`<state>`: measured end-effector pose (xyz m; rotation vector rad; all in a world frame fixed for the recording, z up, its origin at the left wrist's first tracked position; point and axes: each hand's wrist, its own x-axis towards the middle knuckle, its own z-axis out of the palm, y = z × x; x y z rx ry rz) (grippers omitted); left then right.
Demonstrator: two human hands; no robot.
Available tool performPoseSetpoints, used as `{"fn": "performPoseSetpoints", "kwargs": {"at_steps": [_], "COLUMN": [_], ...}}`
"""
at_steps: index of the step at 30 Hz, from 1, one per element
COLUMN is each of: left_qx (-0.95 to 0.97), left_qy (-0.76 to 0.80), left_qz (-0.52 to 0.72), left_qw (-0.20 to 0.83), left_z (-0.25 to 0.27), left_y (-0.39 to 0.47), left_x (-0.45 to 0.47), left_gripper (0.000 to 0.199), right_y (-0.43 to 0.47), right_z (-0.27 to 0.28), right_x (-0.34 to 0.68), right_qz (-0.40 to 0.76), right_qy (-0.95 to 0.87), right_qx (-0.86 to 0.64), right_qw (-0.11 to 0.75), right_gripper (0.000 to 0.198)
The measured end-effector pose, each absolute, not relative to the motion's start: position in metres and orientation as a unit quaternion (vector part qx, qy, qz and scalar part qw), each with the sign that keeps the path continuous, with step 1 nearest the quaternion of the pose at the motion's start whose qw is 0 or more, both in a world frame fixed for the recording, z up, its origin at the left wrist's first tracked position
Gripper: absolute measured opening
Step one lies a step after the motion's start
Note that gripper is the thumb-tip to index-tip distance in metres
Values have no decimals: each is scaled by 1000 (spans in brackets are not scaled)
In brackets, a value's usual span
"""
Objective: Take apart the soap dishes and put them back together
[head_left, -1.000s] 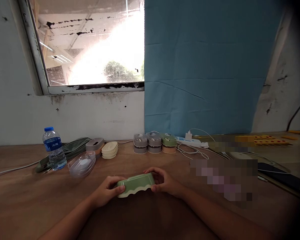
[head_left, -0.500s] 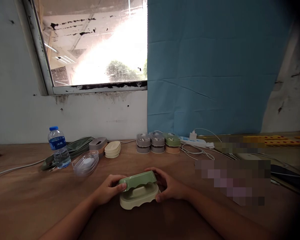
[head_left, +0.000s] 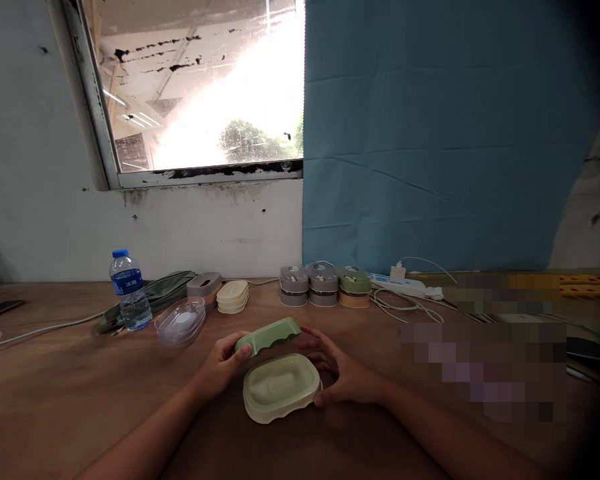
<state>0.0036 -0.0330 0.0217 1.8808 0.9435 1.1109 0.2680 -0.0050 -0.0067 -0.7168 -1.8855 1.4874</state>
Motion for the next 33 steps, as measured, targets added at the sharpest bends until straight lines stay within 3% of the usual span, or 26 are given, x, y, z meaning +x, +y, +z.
{"fn": "performPoseSetpoints", "kwargs": {"at_steps": [5,11,22,33], "left_qx": [724,764,785,751], "left_qy": [461,497,514,633], "left_qz": [450,401,346,166], "left_qw": [247,93,4,-86], "left_z": [23,18,19,16], "left_y": [-30,-22,-21,-11], "left_x": [2,-4,-2,-22], "left_gripper": [38,35,31,25], "right_y": [-4,-10,-10,-15], "right_z": [-9,1,4,13], "right_x": [268,267,268,267], "right_qz": [548,530,455,421], "right_qy": [-719,-754,-805,-820], "right_qx": [-299,-284,-289,-315], "right_qw": [305,264,246,228], "right_gripper": [109,73,59,48]}}
